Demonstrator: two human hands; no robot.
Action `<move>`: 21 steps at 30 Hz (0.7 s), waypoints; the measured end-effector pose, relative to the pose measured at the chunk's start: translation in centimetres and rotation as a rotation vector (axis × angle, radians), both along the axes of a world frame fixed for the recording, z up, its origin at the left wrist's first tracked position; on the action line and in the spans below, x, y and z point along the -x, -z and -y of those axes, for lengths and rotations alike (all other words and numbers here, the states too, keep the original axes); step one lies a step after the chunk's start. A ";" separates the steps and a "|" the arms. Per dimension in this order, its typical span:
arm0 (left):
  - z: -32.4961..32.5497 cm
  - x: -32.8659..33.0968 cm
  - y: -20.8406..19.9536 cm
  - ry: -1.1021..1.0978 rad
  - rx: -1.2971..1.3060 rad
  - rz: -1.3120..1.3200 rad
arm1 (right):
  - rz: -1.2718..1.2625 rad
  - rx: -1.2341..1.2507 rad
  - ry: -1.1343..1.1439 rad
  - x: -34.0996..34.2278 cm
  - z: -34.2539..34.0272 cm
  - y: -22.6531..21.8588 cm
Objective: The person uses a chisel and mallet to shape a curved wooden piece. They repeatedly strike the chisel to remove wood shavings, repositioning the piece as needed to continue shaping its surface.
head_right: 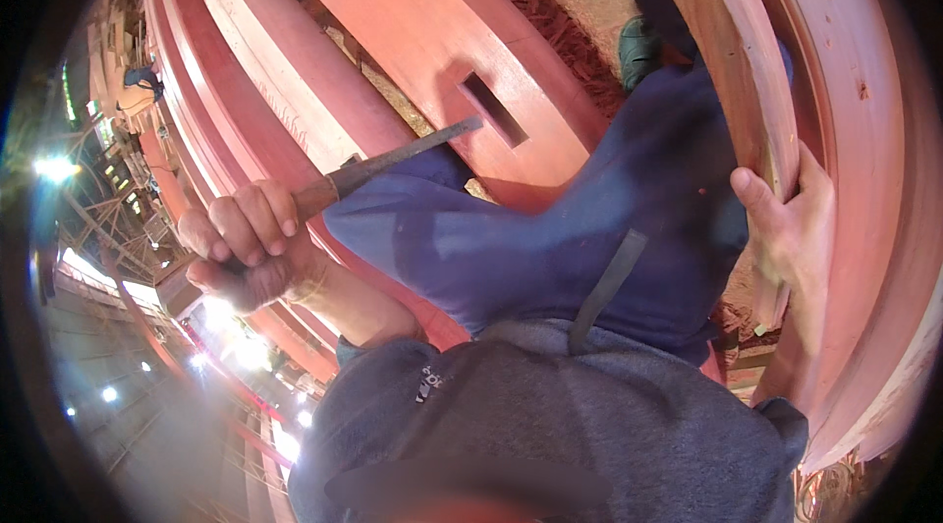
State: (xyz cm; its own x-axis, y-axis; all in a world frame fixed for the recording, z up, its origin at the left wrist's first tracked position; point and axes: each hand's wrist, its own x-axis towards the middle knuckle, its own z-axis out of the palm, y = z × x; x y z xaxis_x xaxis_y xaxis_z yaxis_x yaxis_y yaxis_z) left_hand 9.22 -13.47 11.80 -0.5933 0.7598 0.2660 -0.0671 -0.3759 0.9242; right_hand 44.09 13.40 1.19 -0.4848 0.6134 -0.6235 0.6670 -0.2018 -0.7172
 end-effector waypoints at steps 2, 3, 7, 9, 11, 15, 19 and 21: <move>-0.7 -0.8 0.3 -0.053 0.049 0.011 | -0.003 -0.023 -0.040 0.3 0.0 0.0; -1.2 -1.2 0.7 -0.038 0.071 -0.003 | -0.002 -0.002 -0.031 0.8 -0.1 0.0; -3.6 -3.2 3.0 -0.111 0.178 0.018 | -0.091 -0.056 -0.063 4.3 -0.8 -1.3; -5.0 -4.6 4.6 -0.255 0.289 0.028 | -0.116 -0.196 -0.087 6.5 -1.2 -1.9; -6.3 -5.9 6.0 -0.383 0.458 0.013 | -0.026 -0.394 -0.095 8.4 -1.6 -2.8; -9.1 -6.8 10.1 -0.448 0.647 -0.196 | -0.318 -0.290 -0.186 10.9 -2.0 -6.1; -9.2 -6.9 13.4 -0.346 0.583 -0.318 | -0.410 -0.177 -0.301 12.8 -2.0 -9.2; -8.5 -6.8 14.5 -0.365 0.524 -0.472 | -0.406 -0.306 -0.596 13.9 -2.1 -9.4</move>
State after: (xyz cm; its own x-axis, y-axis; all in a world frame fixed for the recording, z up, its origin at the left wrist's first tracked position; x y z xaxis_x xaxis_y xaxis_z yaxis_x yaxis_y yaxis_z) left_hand 16.05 -4.98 -2.72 -0.7429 0.6346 0.2132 0.4196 0.1931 0.8869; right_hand 30.24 15.54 10.63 -0.9401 0.2945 -0.1719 0.2744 0.3540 -0.8941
